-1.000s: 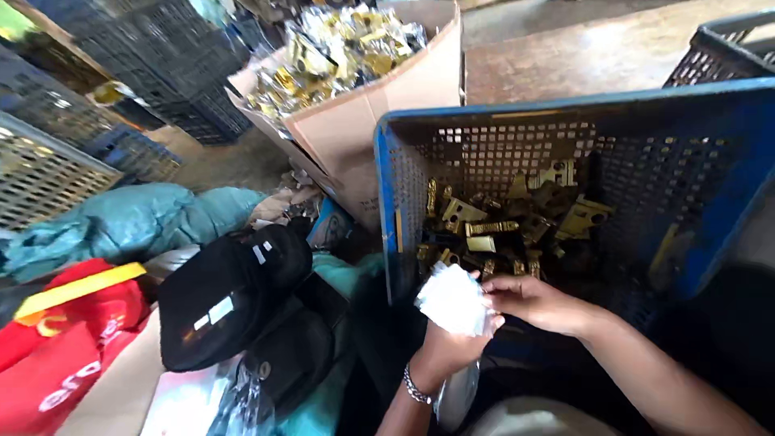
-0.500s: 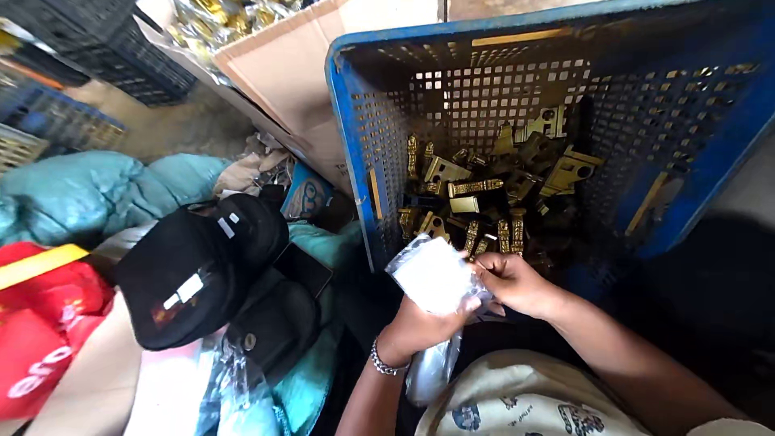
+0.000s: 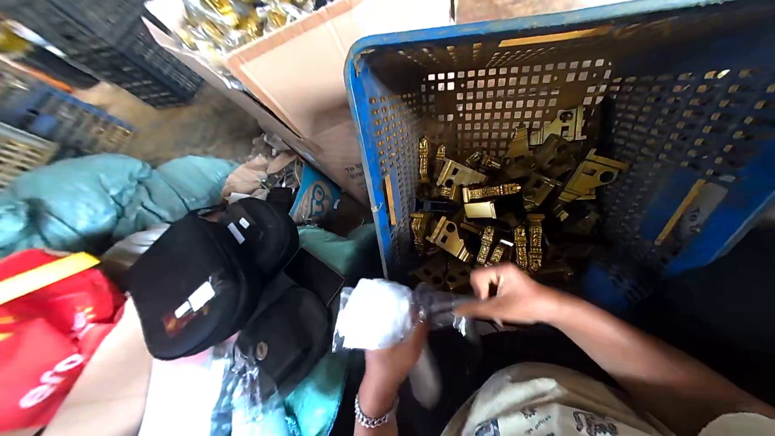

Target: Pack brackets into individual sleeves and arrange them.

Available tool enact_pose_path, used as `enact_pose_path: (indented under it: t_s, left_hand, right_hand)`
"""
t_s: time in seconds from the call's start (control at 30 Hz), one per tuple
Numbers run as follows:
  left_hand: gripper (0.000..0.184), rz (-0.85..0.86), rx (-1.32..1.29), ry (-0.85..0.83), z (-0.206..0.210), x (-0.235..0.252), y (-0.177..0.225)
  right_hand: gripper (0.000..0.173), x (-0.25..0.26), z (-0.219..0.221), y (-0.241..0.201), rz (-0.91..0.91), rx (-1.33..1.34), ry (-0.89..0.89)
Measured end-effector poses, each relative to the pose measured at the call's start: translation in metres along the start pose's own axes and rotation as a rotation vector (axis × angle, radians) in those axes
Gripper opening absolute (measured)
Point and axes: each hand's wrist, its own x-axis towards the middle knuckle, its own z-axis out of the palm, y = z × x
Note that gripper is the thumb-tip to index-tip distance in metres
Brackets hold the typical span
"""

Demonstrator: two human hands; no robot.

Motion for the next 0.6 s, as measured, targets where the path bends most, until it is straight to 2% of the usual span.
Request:
enact_pose_path:
  t_s: [0.07, 0.17, 0.23, 0.3, 0.37, 0.43, 0.5, 0.57, 0.6]
  left_hand:
    - [0.042, 0.046, 0.122, 0.176, -0.014, -0.001, -0.019]
    - [0.041, -0.044, 0.036, 0.33, -0.03, -0.002, -0.018]
    - [0.037, -0.06, -0.02, 0.38, -0.033, 0.0, -0.014]
    - [0.032, -0.055, -0.085, 0.402, -0.031, 0.003, -0.009]
    - [0.028, -0.047, -0.133, 0.398, -0.024, 0.008, -0.003]
    - [0.025, -0.034, -0.17, 0.372, -0.016, 0.014, -0.002]
    - [0.027, -0.001, -0.197, 0.336, -0.003, 0.02, -0.004]
    - [0.031, 0.048, -0.18, 0.312, 0.009, 0.026, -0.006]
    - [0.033, 0.081, -0.149, 0.305, 0.013, 0.029, -0.008]
  right_hand:
    - [0.029, 0.03, -0.016, 0.014, 0.248, -0.171, 0.056]
    - [0.056, 0.089, -0.025, 0.052, 0.6, -0.473, 0.005]
    - [0.07, 0.117, -0.019, 0.079, 0.672, -0.582, 0.054]
    - [0.078, 0.134, -0.007, 0.097, 0.694, -0.647, 0.133]
    - [0.08, 0.141, 0.001, 0.099, 0.736, -0.73, 0.095]
    - [0.069, 0.139, 0.003, 0.097, 0.717, -0.717, 0.073]
    - [0.053, 0.125, -0.001, 0.099, 0.588, -0.638, 0.083]
    - [0.04, 0.099, -0.011, 0.093, 0.399, -0.429, 0.196]
    - [0.041, 0.085, -0.019, 0.082, 0.364, -0.265, 0.287]
